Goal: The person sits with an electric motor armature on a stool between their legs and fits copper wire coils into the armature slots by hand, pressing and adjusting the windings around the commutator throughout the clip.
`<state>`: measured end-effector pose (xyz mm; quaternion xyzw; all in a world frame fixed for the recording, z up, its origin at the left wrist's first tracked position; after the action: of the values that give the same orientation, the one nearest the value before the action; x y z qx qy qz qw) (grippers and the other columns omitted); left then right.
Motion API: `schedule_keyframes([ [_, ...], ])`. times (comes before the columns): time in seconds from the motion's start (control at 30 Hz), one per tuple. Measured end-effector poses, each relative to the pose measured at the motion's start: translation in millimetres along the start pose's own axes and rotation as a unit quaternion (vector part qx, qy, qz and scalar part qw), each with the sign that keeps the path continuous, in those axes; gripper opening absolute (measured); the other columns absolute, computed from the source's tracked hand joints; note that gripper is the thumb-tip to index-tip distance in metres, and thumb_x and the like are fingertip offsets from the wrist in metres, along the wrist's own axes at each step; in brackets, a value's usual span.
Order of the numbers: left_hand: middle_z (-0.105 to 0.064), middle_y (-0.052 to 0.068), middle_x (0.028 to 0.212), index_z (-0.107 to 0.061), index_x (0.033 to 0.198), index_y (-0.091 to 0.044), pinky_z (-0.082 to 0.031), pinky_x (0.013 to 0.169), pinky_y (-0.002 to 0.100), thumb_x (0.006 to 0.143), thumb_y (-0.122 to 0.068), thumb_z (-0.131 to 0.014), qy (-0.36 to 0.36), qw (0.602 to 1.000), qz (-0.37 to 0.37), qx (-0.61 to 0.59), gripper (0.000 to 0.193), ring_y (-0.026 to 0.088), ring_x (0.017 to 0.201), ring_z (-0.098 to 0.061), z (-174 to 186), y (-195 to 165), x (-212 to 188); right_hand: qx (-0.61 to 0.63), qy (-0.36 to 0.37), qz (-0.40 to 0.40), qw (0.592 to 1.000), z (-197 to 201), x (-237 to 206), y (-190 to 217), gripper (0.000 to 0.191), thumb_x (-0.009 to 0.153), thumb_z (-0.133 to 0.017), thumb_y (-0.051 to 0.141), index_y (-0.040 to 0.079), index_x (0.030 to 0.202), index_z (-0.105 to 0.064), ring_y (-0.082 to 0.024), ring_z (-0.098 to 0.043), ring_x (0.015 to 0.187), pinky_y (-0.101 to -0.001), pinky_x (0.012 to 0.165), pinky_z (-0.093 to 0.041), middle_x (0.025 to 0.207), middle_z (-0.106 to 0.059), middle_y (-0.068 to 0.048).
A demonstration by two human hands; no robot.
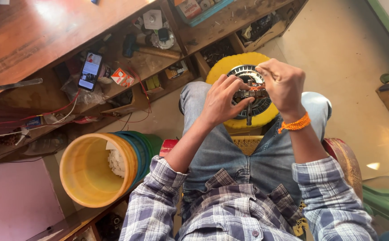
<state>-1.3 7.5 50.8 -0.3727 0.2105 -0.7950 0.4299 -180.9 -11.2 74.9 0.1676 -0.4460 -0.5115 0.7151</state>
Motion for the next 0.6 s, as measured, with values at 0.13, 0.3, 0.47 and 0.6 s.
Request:
schedule_keyframes([
  [0.13, -0.072, 0.002, 0.088, -0.07, 0.096, -0.014, -0.053, 0.079, 0.037, 0.089, -0.033, -0.083, 0.031, 0.989, 0.143, -0.015, 0.024, 0.022, 0.089, -0.067, -15.0, 13.3, 9.5, -0.03, 0.018, -0.024, 0.999, -11.9, 4.1, -10.0, 0.006, 0.096, -0.08, 0.007, 0.004, 0.098, -0.075, -0.026, -0.073, 0.076, -0.0338, 0.066, -0.054, 0.085, -0.072, -0.012],
  [0.3, -0.078, 0.01, 0.094, -0.027, 0.157, -0.017, -0.057, 0.083, 0.031, 0.085, -0.013, -0.078, 0.08, 0.866, 0.297, -0.394, 0.088, 0.015, 0.088, -0.074, -49.4, 47.5, 33.4, -0.048, 0.018, -0.046, 0.998, -15.5, 1.9, -21.8, 0.008, 0.094, -0.081, 0.01, 0.006, 0.095, -0.075, -0.027, -0.074, 0.075, -0.0351, 0.065, -0.054, 0.084, -0.074, -0.011],
  [0.47, -0.075, 0.01, 0.097, -0.008, 0.164, -0.019, -0.057, 0.087, 0.032, 0.088, -0.006, -0.078, 0.155, 0.793, 0.261, -0.529, 0.104, 0.013, 0.091, -0.071, -46.1, 61.1, 39.6, -0.051, 0.019, -0.104, 0.993, -11.0, -1.5, -23.0, 0.009, 0.094, -0.081, 0.01, 0.005, 0.094, -0.074, -0.026, -0.071, 0.069, -0.0354, 0.062, -0.052, 0.077, -0.071, -0.012],
  [0.6, -0.061, -0.004, 0.125, -0.01, 0.165, -0.016, -0.055, 0.097, 0.031, 0.093, -0.004, -0.076, 0.195, 0.823, 0.171, -0.506, 0.099, 0.011, 0.103, -0.068, -21.4, 63.2, 32.3, 0.018, 0.036, -0.096, 0.995, -10.8, -23.4, -2.7, 0.008, 0.095, -0.079, 0.009, 0.003, 0.097, -0.073, -0.024, -0.07, 0.068, -0.0336, 0.062, -0.051, 0.081, -0.071, -0.013],
])
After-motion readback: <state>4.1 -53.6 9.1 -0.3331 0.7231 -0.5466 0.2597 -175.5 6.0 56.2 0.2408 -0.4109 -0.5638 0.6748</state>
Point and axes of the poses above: each hand's wrist, its own x-axis towards the middle knuckle, its own z-axis out of the back of the hand, y = z × x, the point moved 3 cm from there along x, towards the middle knuckle
